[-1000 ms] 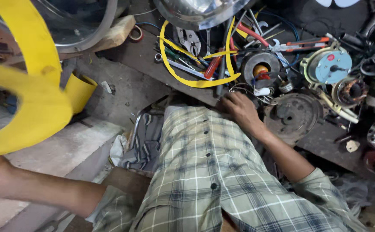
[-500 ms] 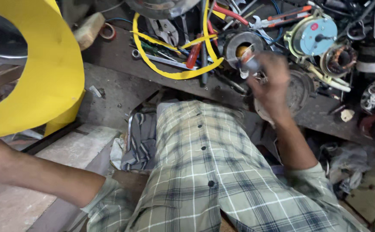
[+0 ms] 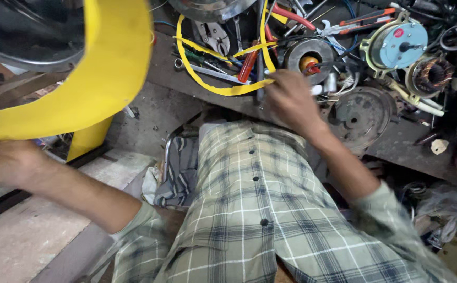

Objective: The person holds a yellow rubber ring on a cluttered workbench and cuts it open with scissors, then cuts additional rings from the material. They later press and align the cut ends of a ring together with both hands, working the joint along the seam.

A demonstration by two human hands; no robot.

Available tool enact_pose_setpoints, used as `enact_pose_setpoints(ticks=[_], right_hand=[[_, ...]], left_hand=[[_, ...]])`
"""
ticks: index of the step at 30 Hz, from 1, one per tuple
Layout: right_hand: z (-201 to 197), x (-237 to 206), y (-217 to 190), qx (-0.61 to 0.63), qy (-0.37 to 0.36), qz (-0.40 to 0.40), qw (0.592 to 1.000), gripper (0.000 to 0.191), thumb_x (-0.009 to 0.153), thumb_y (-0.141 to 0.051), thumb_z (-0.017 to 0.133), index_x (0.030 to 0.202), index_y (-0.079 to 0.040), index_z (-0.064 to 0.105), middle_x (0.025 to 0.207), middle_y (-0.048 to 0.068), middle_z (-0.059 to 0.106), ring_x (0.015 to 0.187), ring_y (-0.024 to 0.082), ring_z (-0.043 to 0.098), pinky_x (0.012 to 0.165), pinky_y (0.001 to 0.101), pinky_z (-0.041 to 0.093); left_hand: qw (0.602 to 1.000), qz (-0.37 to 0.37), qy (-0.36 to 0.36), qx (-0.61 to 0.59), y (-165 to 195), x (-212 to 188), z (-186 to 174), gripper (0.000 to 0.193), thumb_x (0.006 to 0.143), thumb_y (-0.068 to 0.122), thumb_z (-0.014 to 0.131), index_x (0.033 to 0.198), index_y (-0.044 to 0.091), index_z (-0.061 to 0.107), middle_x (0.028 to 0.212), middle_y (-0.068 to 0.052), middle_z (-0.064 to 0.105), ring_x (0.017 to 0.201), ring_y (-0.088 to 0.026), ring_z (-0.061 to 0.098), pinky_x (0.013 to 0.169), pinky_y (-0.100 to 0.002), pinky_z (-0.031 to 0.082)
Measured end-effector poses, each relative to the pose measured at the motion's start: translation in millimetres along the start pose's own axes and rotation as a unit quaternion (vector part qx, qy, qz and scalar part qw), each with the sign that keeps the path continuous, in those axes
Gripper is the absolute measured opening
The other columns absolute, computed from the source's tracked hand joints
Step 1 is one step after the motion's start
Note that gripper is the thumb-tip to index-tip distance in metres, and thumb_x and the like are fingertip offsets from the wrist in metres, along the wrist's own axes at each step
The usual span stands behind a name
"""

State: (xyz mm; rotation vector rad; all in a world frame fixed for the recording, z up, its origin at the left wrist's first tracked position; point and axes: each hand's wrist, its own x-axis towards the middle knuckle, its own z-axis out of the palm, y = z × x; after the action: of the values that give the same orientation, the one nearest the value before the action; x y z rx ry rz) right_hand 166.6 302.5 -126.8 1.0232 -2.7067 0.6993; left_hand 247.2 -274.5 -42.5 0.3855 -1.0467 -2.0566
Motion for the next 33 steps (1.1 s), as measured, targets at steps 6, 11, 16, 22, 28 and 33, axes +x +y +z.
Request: enact_pose_setpoints(ticks=[6,11,16,22,28,33], right_hand=[[72.2,62.5,19.6,-0.214,-0.053,-0.174,0.960,0.047,0.083,-0.020,0.072,0.130,-0.017,0.067,0.140,0.011,0.060,0.133,0.029,0.052,0.109,0.0488,0.041],[71.2,105.8,69.6,-0.180,-0.015,-0.178,0.967,0.027,0.098,-0.020,0.072,0.124,-0.014,0.070,0.122,0.008,0.059,0.125,0.029,0.052,0.103,0.0506,0.043],[61.4,125.4,72.2,-0.161,0.023,-0.161,0.973,0.026,0.093,-0.010,0.069,0.119,-0.010,0.068,0.126,0.008,0.061,0.127,0.028,0.052,0.107,0.0473,0.044],[68.9,78.9,26.6,-0.156,-0.129,-0.262,0.944,0.042,0.070,-0.020,0.072,0.111,-0.013,0.076,0.104,0.005,0.068,0.101,0.024,0.061,0.089,0.0497,0.048],[20.7,74.3,73.9,0.072,0.022,-0.116,0.990,0.020,0.095,-0.008,0.082,0.113,-0.005,0.076,0.108,0.009,0.070,0.100,0.030,0.060,0.088,0.0419,0.043],[-61.2,58.0,132.6,-0.094,0.132,-0.044,0.986,0.042,0.085,0.002,0.081,0.126,-0.007,0.078,0.119,0.007,0.071,0.114,0.026,0.063,0.097,0.0404,0.045]], left_hand=[[0.996,0.012,-0.083,-0.025,-11.7,-0.9,-0.3,0.067,0.110,0.047,0.038,0.150,-0.005,0.043,0.155,-0.024,0.046,0.139,-0.028,0.050,0.121,-0.045,0.038],[0.964,0.076,-0.238,0.093,-15.4,-10.8,-28.1,0.070,0.108,0.055,0.039,0.155,0.002,0.038,0.163,-0.015,0.041,0.154,-0.021,0.044,0.132,-0.037,0.033],[0.976,0.098,-0.159,0.111,-12.3,-21.3,-45.2,0.063,0.112,0.047,0.042,0.157,0.003,0.038,0.165,-0.014,0.041,0.150,-0.018,0.042,0.128,-0.037,0.030],[0.978,0.107,-0.156,0.091,-10.7,-31.4,-34.5,0.057,0.111,0.043,0.044,0.153,0.006,0.042,0.160,-0.011,0.046,0.153,-0.021,0.045,0.127,-0.038,0.035],[0.984,0.111,-0.092,0.108,-14.4,-29.9,-29.7,0.059,0.113,0.042,0.046,0.157,0.004,0.039,0.162,-0.015,0.045,0.148,-0.022,0.044,0.125,-0.042,0.036],[0.988,0.101,-0.082,0.082,-7.1,-21.8,-26.3,0.059,0.113,0.044,0.044,0.157,0.005,0.039,0.160,-0.015,0.046,0.146,-0.023,0.047,0.124,-0.044,0.039]])
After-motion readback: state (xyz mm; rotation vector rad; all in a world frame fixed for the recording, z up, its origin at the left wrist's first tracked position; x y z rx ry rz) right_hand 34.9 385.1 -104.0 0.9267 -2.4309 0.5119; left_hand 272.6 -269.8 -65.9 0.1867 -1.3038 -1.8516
